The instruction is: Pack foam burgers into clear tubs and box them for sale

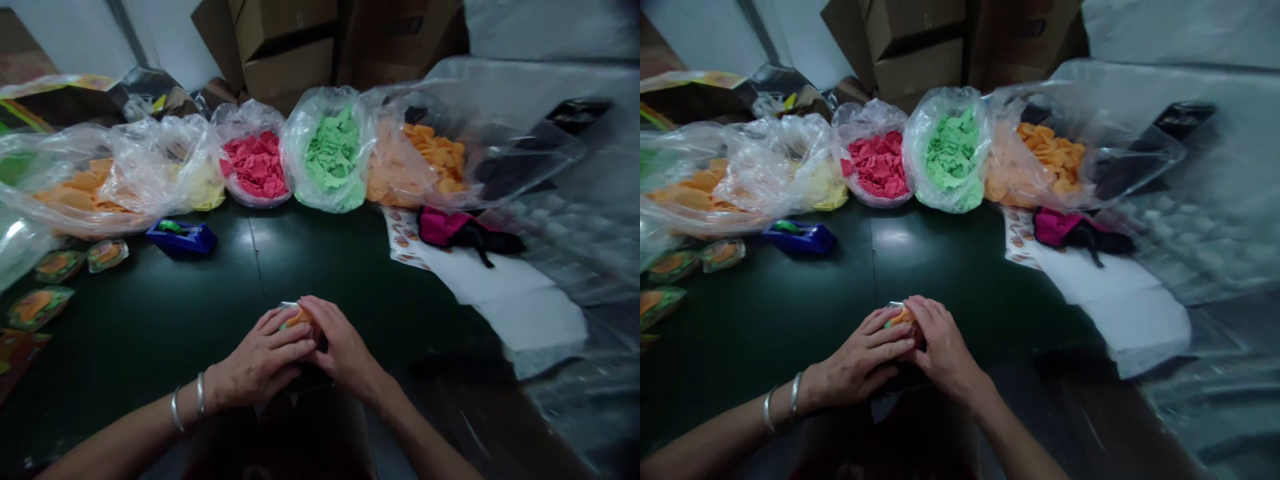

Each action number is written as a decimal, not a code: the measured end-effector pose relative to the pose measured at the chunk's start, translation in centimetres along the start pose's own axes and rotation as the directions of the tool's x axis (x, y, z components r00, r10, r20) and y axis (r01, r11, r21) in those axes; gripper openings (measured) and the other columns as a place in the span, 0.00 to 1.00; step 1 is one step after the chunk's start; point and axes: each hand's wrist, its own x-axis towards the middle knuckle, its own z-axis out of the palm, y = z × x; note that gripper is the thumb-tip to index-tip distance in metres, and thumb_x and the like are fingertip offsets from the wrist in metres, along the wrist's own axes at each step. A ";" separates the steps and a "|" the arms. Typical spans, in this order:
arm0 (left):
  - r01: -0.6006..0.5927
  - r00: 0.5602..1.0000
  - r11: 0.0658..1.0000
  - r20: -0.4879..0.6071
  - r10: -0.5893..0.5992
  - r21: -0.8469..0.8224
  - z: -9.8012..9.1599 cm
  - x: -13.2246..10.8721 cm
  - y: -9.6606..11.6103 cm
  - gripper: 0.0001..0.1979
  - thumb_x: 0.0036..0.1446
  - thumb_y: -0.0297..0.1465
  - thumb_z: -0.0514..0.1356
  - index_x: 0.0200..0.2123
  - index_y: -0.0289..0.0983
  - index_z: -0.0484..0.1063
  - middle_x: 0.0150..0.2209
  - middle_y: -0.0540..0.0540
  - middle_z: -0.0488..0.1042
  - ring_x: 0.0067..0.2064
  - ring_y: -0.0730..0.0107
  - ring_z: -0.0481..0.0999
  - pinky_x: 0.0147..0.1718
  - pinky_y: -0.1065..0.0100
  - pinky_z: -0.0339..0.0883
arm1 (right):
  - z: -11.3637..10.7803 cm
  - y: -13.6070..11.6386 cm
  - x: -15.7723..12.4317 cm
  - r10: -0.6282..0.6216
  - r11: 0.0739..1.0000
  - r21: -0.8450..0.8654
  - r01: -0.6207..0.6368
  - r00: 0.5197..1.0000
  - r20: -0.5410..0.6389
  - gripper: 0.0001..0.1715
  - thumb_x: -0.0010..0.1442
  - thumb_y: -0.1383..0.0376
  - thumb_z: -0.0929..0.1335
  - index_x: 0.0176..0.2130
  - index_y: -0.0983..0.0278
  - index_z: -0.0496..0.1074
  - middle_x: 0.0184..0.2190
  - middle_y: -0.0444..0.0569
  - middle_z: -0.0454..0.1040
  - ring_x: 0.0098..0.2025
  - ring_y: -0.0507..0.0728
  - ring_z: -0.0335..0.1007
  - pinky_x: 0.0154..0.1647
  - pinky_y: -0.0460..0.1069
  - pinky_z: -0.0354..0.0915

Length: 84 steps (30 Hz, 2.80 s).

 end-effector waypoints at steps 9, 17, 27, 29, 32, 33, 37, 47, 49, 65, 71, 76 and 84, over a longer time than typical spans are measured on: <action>0.653 0.554 0.192 0.289 -0.781 -0.732 -1.8 4.4 -1.5 0.11 0.47 0.35 0.64 0.29 0.33 0.72 0.24 0.52 0.69 0.22 0.77 0.65 0.22 0.72 0.61 | 1.2 -0.1 -1.3 -0.085 0.996 -0.043 0.079 0.982 -0.166 0.44 0.49 0.71 0.75 0.60 0.60 0.56 0.57 0.59 0.62 0.56 0.68 0.57 0.55 0.66 0.63; 0.564 0.506 0.234 0.108 -0.856 -0.792 0.2 5.2 -0.5 0.09 0.48 0.35 0.62 0.26 0.35 0.69 0.22 0.54 0.65 0.24 0.77 0.60 0.24 0.74 0.56 | 1.8 0.0 -1.4 -0.074 0.997 -0.014 0.073 0.969 -0.236 0.39 0.52 0.69 0.74 0.58 0.63 0.58 0.55 0.60 0.64 0.55 0.68 0.58 0.53 0.64 0.64; 0.363 0.453 0.035 0.144 -0.880 -0.931 0.2 1.7 0.8 0.12 0.48 0.37 0.67 0.26 0.35 0.70 0.22 0.55 0.64 0.24 0.79 0.59 0.24 0.76 0.54 | -2.7 -1.4 -2.1 0.389 0.865 0.378 -0.330 0.916 -0.092 0.19 0.63 0.51 0.63 0.45 0.61 0.67 0.38 0.49 0.71 0.39 0.57 0.68 0.38 0.49 0.66; 0.359 0.472 0.033 0.152 -0.868 -0.933 -0.4 0.9 1.3 0.12 0.48 0.37 0.67 0.26 0.35 0.70 0.23 0.54 0.64 0.25 0.79 0.59 0.24 0.76 0.55 | -2.9 -2.3 -1.4 0.426 0.799 0.448 -0.401 0.903 0.051 0.15 0.63 0.53 0.63 0.33 0.62 0.66 0.26 0.42 0.65 0.28 0.53 0.62 0.29 0.46 0.61; 0.386 0.484 0.045 0.160 -0.860 -0.922 -1.4 -0.4 2.1 0.12 0.49 0.37 0.67 0.26 0.35 0.71 0.23 0.54 0.65 0.25 0.79 0.59 0.24 0.76 0.55 | -2.2 -3.6 -0.5 0.397 0.728 0.523 -0.443 0.895 0.204 0.18 0.61 0.52 0.63 0.27 0.62 0.62 0.22 0.39 0.58 0.24 0.51 0.53 0.24 0.45 0.53; 0.397 0.485 0.047 0.166 -0.859 -0.917 -1.6 -0.8 2.3 0.12 0.50 0.37 0.67 0.26 0.34 0.71 0.23 0.54 0.65 0.26 0.79 0.59 0.24 0.76 0.55 | -1.9 -3.9 -0.4 0.384 0.711 0.542 -0.448 0.893 0.235 0.19 0.61 0.52 0.63 0.26 0.62 0.61 0.21 0.39 0.58 0.24 0.50 0.52 0.24 0.45 0.52; 0.431 0.464 0.016 0.206 -0.861 -0.902 -1.8 -2.7 3.0 0.14 0.51 0.39 0.66 0.26 0.34 0.70 0.23 0.54 0.64 0.25 0.79 0.58 0.24 0.76 0.53 | -0.1 -5.0 -1.0 0.340 0.651 0.609 -0.453 0.892 0.300 0.22 0.62 0.50 0.62 0.25 0.62 0.59 0.21 0.39 0.56 0.24 0.50 0.50 0.23 0.45 0.50; 0.641 0.495 0.039 0.374 -0.784 -0.766 -3.3 -7.0 7.1 0.11 0.56 0.37 0.60 0.33 0.35 0.75 0.32 0.48 0.70 0.35 0.70 0.67 0.37 0.69 0.60 | 3.4 -7.9 -6.4 0.339 0.671 0.569 -0.476 0.879 0.336 0.21 0.65 0.53 0.61 0.25 0.62 0.61 0.22 0.41 0.60 0.26 0.51 0.57 0.26 0.45 0.55; 0.678 0.515 0.124 0.348 -0.783 -0.725 -3.5 -7.8 8.2 0.10 0.57 0.36 0.59 0.33 0.36 0.76 0.33 0.48 0.70 0.37 0.69 0.68 0.39 0.68 0.60 | 3.4 -8.6 -7.5 0.316 0.707 0.546 -0.450 0.891 0.326 0.21 0.65 0.55 0.60 0.25 0.62 0.61 0.21 0.41 0.60 0.25 0.51 0.58 0.26 0.45 0.55; 0.737 0.522 0.113 0.454 -0.722 -0.666 -5.2 -8.3 11.0 0.03 0.52 0.30 0.61 0.29 0.37 0.74 0.32 0.51 0.70 0.34 0.72 0.67 0.34 0.71 0.60 | 2.3 -11.2 -7.7 0.080 0.859 0.439 -0.262 0.917 0.391 0.16 0.65 0.61 0.60 0.26 0.61 0.61 0.22 0.41 0.64 0.25 0.51 0.63 0.27 0.44 0.58; 0.768 0.436 0.038 0.479 -0.762 -0.639 -4.5 -9.4 10.8 0.06 0.51 0.33 0.61 0.26 0.36 0.72 0.29 0.51 0.67 0.32 0.72 0.64 0.31 0.71 0.57 | 2.9 -11.5 -6.8 0.104 0.793 0.481 -0.374 0.861 0.497 0.20 0.65 0.58 0.59 0.23 0.61 0.56 0.20 0.40 0.57 0.23 0.50 0.56 0.25 0.45 0.53; 0.831 0.463 0.106 0.572 -0.677 -0.547 -5.1 -8.8 8.8 0.05 0.53 0.32 0.59 0.28 0.36 0.70 0.28 0.52 0.67 0.32 0.72 0.64 0.31 0.71 0.57 | 3.7 -11.2 -5.2 0.116 0.684 0.521 -0.511 0.781 0.614 0.22 0.64 0.54 0.59 0.23 0.61 0.55 0.21 0.40 0.55 0.24 0.50 0.51 0.24 0.45 0.52; 0.791 0.610 0.342 0.612 -0.503 -0.507 -6.9 -7.3 6.6 0.06 0.59 0.34 0.55 0.31 0.38 0.66 0.27 0.53 0.63 0.28 0.73 0.60 0.26 0.72 0.54 | 5.1 -10.5 -4.2 0.170 0.527 0.566 -0.634 0.731 0.661 0.24 0.60 0.48 0.63 0.24 0.62 0.58 0.22 0.39 0.56 0.25 0.50 0.50 0.24 0.44 0.51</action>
